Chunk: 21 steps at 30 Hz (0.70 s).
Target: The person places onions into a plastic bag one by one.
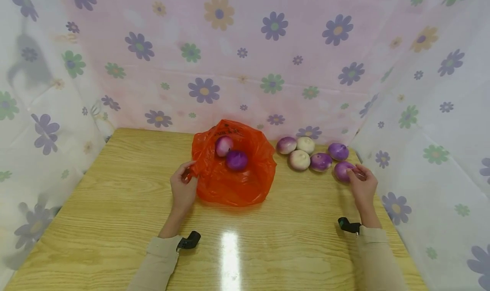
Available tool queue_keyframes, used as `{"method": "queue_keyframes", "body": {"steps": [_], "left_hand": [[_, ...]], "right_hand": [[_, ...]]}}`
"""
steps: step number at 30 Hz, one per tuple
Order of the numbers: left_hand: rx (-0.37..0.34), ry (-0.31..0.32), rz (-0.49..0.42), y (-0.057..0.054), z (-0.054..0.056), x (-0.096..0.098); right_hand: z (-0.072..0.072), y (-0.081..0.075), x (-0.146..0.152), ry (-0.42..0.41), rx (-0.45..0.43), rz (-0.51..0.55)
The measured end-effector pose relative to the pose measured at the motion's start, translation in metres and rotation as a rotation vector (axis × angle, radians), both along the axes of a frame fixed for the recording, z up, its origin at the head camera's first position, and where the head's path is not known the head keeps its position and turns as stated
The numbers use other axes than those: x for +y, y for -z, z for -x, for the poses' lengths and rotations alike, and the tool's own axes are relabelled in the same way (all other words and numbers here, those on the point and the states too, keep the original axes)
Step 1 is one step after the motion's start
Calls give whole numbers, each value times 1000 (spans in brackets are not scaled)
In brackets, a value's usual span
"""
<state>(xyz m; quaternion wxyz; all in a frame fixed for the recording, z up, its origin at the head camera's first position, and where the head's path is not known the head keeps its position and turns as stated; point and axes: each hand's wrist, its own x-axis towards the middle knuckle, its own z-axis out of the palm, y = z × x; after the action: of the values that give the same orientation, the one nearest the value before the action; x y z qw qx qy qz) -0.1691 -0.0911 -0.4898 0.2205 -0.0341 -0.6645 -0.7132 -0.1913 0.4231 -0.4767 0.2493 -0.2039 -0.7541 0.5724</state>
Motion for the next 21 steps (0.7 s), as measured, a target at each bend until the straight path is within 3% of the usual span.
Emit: {"method": "queue_keyframes", "body": {"steps": [3,7,15,21], "left_hand": [[0,2,2,0,0,0],[3,7,-3,0,1,-1],[-16,-9,-3,1,3,0],[-15,-7,1,0,2,-1]], "right_hand": [[4,-2,8,54,-89,-84],[11,-2,14,37,-198,-125],[18,0,25,-90,-375,-145],[19,1,32,-60,-429,-105]]}}
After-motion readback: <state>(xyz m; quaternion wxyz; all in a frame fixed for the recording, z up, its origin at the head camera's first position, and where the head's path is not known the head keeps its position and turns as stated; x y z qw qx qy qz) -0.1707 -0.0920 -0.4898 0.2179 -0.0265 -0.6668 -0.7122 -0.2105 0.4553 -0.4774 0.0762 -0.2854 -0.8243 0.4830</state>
